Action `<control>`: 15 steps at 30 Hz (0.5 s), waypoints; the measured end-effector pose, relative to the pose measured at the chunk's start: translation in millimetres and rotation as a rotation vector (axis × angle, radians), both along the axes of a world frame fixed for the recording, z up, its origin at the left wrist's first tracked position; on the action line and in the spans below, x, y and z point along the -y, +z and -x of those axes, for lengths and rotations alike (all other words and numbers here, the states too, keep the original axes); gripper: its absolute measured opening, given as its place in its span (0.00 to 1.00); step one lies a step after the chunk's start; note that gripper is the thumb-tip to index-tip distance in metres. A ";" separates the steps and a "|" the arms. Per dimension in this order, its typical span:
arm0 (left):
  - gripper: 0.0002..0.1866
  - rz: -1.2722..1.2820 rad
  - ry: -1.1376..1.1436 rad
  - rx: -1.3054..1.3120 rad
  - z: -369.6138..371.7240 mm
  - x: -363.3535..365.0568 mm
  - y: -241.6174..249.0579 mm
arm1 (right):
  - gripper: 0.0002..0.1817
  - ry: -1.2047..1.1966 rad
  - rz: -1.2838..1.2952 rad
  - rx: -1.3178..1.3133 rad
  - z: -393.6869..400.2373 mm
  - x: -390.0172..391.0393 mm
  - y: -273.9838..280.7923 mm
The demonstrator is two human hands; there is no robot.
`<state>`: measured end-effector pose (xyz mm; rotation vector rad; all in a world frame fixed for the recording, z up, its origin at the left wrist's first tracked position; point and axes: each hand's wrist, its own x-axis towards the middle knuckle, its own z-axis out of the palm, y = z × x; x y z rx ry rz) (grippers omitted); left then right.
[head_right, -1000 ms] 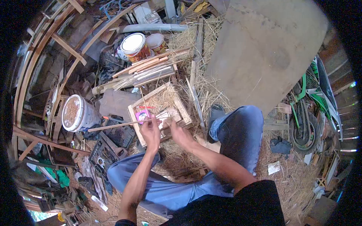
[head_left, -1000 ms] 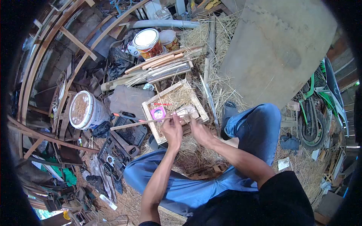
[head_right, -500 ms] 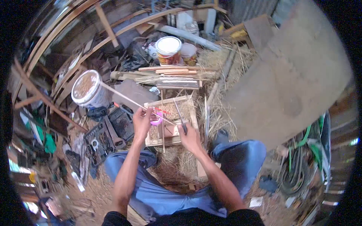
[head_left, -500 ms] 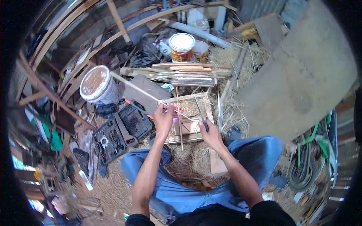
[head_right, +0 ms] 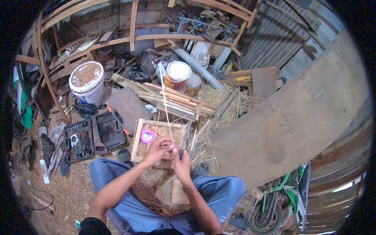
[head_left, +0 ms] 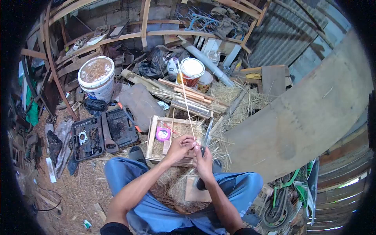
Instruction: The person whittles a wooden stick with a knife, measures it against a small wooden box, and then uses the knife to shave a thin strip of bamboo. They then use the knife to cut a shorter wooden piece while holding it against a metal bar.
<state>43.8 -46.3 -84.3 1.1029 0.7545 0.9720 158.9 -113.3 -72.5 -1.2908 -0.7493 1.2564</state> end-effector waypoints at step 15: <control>0.10 -0.023 -0.238 -0.288 4.5 13.6 32.0 | 0.08 0.300 -0.204 1.538 -59.1 -33.9 47.6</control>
